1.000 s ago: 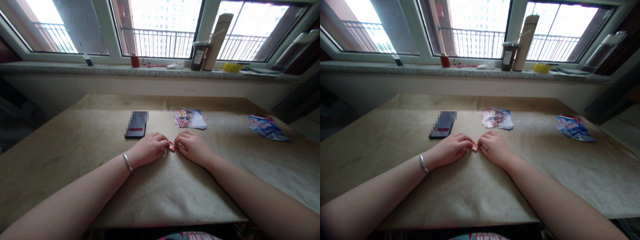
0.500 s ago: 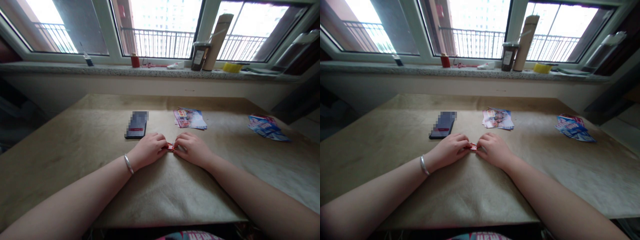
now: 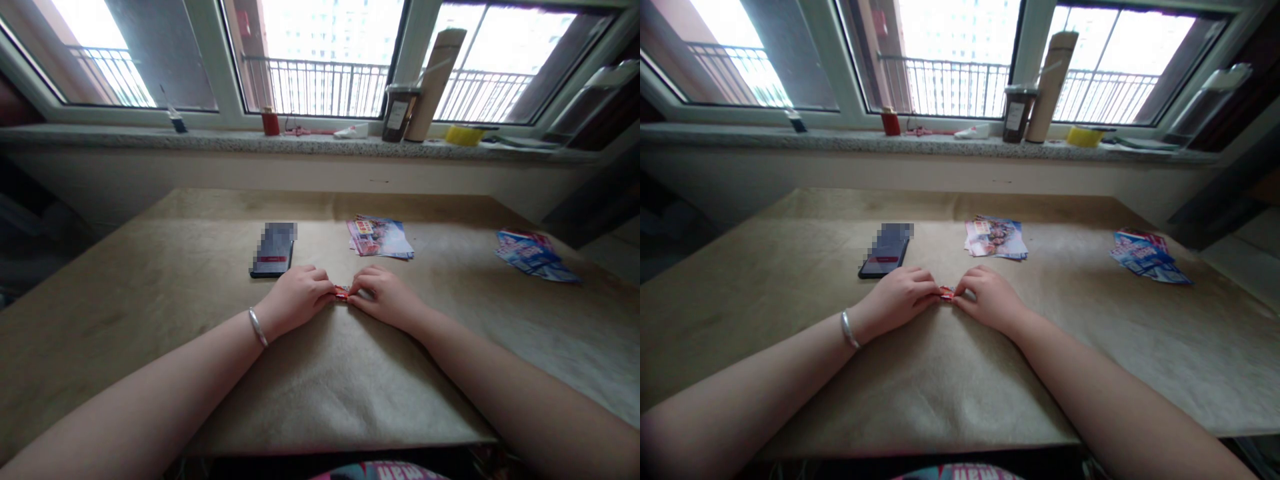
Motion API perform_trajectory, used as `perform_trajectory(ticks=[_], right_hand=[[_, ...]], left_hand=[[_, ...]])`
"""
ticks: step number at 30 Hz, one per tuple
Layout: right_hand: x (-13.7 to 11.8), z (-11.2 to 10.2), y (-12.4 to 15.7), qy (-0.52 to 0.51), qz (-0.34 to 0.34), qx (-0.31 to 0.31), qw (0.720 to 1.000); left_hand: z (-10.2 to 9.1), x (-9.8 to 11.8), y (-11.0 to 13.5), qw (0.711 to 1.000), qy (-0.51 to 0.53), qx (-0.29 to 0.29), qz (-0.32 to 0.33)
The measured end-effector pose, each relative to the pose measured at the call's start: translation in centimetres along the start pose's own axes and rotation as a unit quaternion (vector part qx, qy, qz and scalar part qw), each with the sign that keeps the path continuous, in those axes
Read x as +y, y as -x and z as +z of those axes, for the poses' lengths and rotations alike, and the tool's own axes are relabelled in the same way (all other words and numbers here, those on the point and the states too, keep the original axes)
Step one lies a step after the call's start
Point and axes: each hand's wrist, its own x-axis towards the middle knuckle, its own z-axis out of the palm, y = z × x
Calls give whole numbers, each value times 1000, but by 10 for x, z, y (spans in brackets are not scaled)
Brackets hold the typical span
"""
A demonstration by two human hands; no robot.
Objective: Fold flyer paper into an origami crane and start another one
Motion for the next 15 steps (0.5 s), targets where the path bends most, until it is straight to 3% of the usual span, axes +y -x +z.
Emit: perform_trajectory(ticks=[15], right_hand=[[-6, 5, -5, 63, 24, 3, 998]], left_hand=[[2, -1, -1, 1000, -6, -1, -17]])
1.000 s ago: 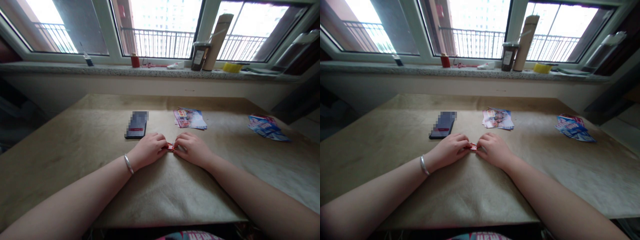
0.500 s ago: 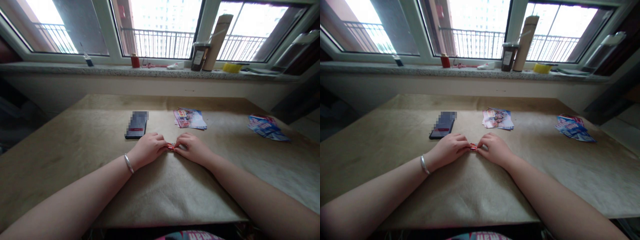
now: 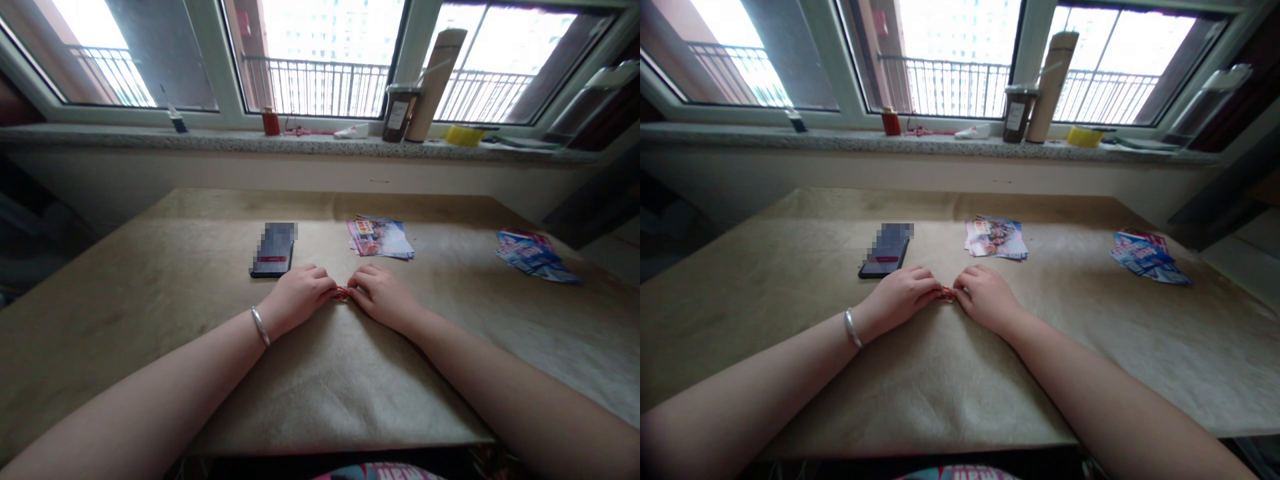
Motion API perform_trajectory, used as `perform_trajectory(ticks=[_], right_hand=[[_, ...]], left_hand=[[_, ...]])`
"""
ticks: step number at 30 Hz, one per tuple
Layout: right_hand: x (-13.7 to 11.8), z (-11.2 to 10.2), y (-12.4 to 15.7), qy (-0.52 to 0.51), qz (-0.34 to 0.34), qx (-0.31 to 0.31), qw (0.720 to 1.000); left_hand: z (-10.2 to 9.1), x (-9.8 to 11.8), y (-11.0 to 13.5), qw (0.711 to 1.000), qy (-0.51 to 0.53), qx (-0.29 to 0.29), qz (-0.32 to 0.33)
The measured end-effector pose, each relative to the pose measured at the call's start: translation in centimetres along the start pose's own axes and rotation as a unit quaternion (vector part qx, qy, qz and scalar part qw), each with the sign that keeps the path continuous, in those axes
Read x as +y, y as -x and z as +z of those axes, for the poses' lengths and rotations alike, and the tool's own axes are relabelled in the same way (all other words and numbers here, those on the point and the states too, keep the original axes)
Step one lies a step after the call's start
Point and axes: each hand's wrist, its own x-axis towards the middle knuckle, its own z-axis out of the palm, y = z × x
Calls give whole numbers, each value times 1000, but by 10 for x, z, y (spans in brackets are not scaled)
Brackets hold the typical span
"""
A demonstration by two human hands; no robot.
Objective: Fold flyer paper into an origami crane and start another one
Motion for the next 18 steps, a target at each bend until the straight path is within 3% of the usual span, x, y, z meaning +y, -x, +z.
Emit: perform_trajectory(ticks=[11, 18], right_hand=[[2, 5, -3, -24, 33, 18, 999], [5, 7, -4, -51, 48, 27, 997]], left_hand=[[-5, 5, 1, 995, -99, -16, 21], [-1, 4, 0, 999, -38, -1, -2]])
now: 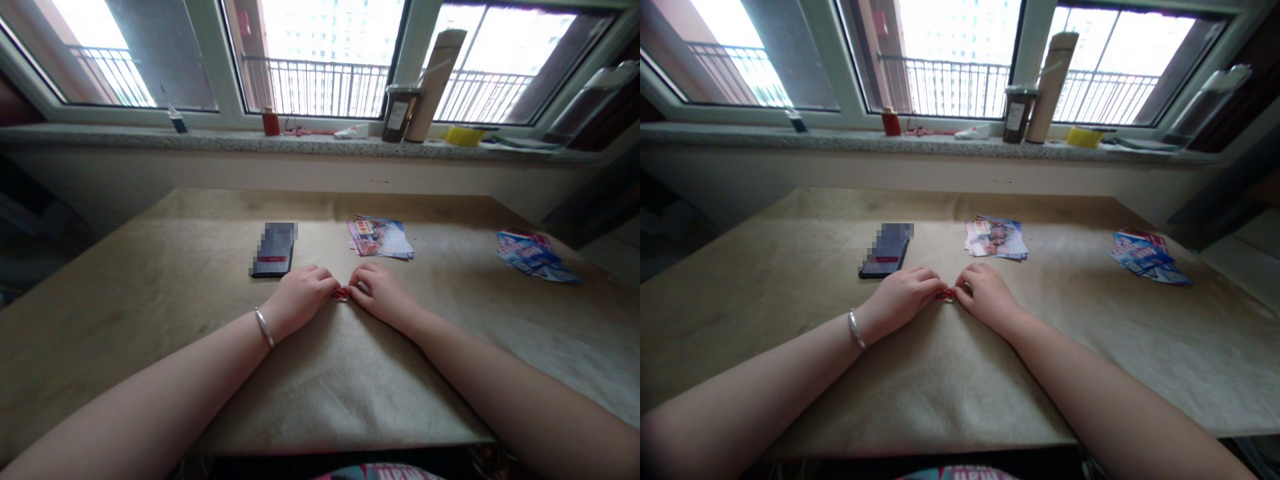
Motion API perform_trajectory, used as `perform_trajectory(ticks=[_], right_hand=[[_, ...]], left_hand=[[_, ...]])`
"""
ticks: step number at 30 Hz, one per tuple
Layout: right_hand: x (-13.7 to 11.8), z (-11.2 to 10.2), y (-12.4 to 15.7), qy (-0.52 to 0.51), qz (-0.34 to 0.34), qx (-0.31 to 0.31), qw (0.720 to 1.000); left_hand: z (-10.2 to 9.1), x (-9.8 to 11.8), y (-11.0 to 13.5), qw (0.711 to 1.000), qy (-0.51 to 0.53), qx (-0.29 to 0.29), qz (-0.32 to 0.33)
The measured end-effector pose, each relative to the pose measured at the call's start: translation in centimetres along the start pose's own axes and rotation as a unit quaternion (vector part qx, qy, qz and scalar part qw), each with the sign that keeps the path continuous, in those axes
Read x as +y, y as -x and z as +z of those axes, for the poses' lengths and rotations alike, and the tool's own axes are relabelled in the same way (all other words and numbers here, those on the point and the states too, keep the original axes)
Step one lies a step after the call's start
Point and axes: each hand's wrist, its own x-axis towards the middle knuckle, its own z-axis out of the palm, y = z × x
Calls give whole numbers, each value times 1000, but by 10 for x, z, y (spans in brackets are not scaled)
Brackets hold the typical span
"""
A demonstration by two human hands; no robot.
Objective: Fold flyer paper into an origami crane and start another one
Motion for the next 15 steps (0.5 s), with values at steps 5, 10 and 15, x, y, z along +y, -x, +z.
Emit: perform_trajectory(ticks=[5, 10, 15], right_hand=[[-1, -3, 2, -3, -10, 0, 1000], [-1, -5, 4, 3, -15, -5, 1000], [1, -3, 5, -10, -20, -1, 1000]], left_hand=[[1, -2, 0, 999, 39, -1, 4], [3, -2, 0, 999, 44, 17, 2], [6, -3, 1, 998, 53, 41, 6]])
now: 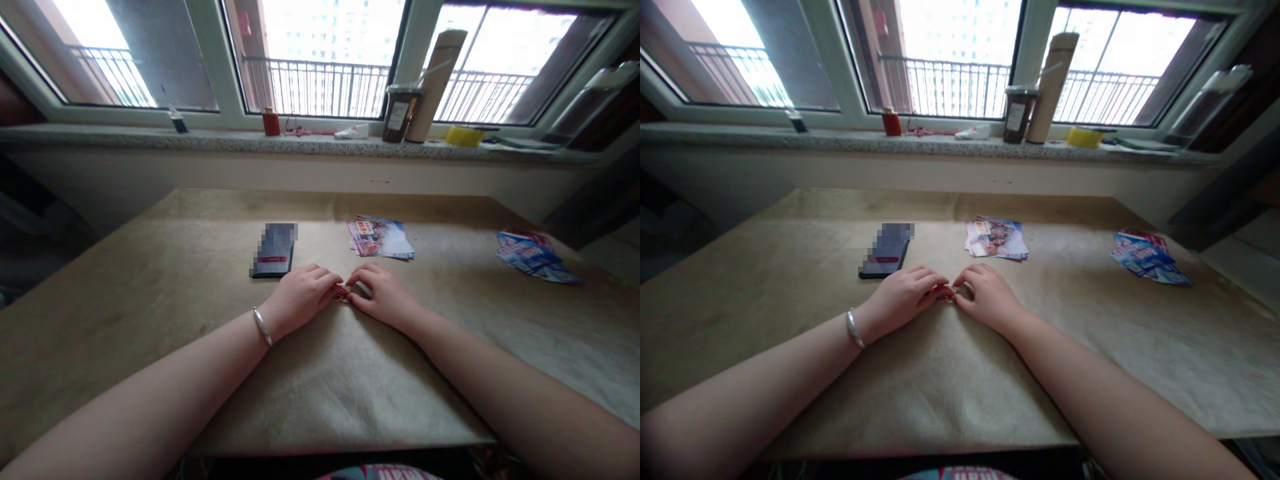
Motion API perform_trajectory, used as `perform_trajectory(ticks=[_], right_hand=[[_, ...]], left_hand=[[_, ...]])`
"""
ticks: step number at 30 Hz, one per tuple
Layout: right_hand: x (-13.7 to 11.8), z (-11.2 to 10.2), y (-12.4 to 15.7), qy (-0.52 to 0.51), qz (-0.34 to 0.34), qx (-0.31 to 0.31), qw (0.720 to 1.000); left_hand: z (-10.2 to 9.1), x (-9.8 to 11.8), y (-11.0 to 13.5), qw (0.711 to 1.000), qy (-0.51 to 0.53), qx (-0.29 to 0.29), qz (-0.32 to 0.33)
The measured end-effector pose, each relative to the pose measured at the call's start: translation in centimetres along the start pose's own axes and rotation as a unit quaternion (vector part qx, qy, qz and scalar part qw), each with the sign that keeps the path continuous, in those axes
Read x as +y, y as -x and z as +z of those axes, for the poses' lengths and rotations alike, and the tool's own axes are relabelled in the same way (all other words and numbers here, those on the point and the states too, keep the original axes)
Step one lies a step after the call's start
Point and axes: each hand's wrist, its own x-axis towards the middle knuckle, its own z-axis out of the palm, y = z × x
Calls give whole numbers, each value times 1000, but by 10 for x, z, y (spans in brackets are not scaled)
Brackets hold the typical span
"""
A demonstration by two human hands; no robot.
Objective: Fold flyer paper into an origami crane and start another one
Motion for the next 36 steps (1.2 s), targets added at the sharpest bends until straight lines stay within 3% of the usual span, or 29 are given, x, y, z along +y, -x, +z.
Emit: perform_trajectory(ticks=[20, 36], right_hand=[[-6, -3, 1, 44, -55, -15, 997], [-9, -7, 0, 64, -79, -25, 994]], left_hand=[[1, -1, 0, 998, 60, -15, 20], [-4, 4, -1, 999, -11, -41, 12]])
